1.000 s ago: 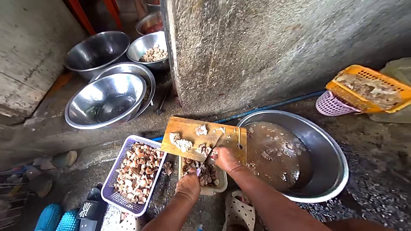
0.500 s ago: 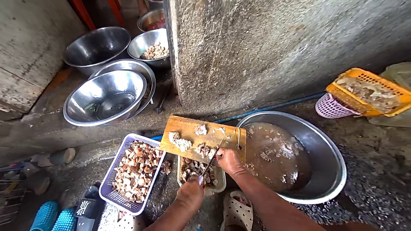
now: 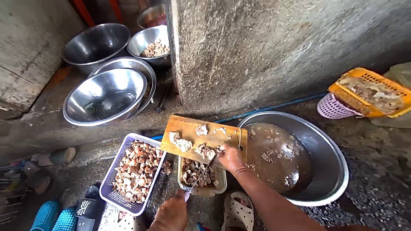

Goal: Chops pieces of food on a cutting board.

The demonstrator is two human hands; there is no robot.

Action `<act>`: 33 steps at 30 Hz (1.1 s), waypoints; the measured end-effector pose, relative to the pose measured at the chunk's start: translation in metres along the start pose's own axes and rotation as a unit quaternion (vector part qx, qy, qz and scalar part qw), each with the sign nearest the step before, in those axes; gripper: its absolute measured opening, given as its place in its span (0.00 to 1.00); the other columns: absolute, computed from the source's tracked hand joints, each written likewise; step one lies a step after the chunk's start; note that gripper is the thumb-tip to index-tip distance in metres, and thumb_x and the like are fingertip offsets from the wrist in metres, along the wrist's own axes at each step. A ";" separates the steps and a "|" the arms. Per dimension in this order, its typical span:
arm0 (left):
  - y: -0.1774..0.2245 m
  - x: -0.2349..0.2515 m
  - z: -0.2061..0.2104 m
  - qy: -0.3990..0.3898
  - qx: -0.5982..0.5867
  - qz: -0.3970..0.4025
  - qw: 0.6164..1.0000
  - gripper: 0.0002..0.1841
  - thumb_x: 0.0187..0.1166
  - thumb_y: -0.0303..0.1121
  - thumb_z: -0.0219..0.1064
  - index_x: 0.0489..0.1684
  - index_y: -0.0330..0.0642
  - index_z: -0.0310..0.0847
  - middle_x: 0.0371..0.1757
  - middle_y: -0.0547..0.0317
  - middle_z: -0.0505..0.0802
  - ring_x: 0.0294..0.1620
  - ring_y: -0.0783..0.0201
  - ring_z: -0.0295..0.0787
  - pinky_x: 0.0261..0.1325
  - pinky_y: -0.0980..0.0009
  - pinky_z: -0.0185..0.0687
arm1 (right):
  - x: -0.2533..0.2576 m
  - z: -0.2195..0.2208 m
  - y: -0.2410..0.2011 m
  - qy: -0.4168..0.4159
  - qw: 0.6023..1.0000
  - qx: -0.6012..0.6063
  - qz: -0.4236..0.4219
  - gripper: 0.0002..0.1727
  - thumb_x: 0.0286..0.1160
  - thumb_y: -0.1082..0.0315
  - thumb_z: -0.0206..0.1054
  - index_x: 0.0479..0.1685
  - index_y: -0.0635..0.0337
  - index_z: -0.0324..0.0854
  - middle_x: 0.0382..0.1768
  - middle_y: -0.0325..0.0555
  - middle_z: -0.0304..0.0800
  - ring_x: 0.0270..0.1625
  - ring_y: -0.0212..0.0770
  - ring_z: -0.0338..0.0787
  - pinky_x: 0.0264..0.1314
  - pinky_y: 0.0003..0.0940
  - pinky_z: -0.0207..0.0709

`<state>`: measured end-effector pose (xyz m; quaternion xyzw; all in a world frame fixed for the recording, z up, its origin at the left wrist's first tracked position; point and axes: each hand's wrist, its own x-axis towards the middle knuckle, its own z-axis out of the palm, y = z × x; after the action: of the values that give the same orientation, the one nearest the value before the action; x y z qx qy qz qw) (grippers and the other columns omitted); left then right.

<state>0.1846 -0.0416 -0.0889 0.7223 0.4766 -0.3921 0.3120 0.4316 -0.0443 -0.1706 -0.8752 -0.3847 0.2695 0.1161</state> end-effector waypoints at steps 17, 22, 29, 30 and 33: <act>-0.031 -0.003 -0.018 0.059 -0.106 -0.042 0.992 0.26 0.93 0.48 0.53 0.81 0.39 0.64 0.60 0.36 0.91 0.64 0.37 0.90 0.65 0.40 0.83 | 0.060 -0.005 -0.061 -0.044 0.992 -0.080 -0.093 0.15 0.79 0.69 0.68 0.62 0.59 0.88 0.66 0.57 0.88 0.75 0.57 0.83 0.82 0.58 0.70; -0.009 0.003 -0.016 0.046 -0.083 -0.005 0.995 0.26 0.94 0.46 0.50 0.83 0.40 0.62 0.61 0.37 0.91 0.64 0.38 0.90 0.65 0.42 0.84 | 0.005 -0.002 -0.049 -0.143 0.982 -0.105 -0.066 0.15 0.83 0.68 0.64 0.62 0.66 0.86 0.64 0.63 0.88 0.74 0.60 0.84 0.81 0.57 0.71; 0.021 0.021 -0.002 0.039 -0.058 0.000 0.998 0.24 0.95 0.44 0.48 0.82 0.41 0.60 0.61 0.38 0.91 0.63 0.39 0.91 0.64 0.43 0.85 | -0.017 0.008 -0.040 -0.154 0.982 -0.098 -0.037 0.18 0.86 0.69 0.60 0.69 0.68 0.82 0.69 0.63 0.85 0.78 0.58 0.81 0.84 0.53 0.69; 0.024 0.034 0.000 0.047 -0.063 -0.001 0.997 0.24 0.95 0.44 0.47 0.83 0.41 0.60 0.61 0.38 0.90 0.63 0.39 0.91 0.64 0.42 0.85 | -0.015 0.009 -0.039 -0.153 0.983 -0.097 -0.042 0.17 0.84 0.70 0.61 0.67 0.67 0.83 0.68 0.63 0.85 0.77 0.58 0.81 0.83 0.52 0.69; 0.034 0.071 0.004 0.072 -0.070 0.003 0.995 0.25 0.95 0.41 0.46 0.87 0.42 0.56 0.63 0.37 0.90 0.65 0.39 0.90 0.65 0.42 0.84 | -0.013 0.012 -0.034 -0.143 0.984 -0.089 -0.051 0.15 0.83 0.70 0.63 0.62 0.66 0.86 0.66 0.62 0.86 0.75 0.58 0.82 0.82 0.52 0.71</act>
<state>0.2324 -0.0255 -0.1499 0.7267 0.5218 -0.3039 0.3274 0.3967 -0.0310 -0.1613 -0.8139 -0.4636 0.3502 -0.0049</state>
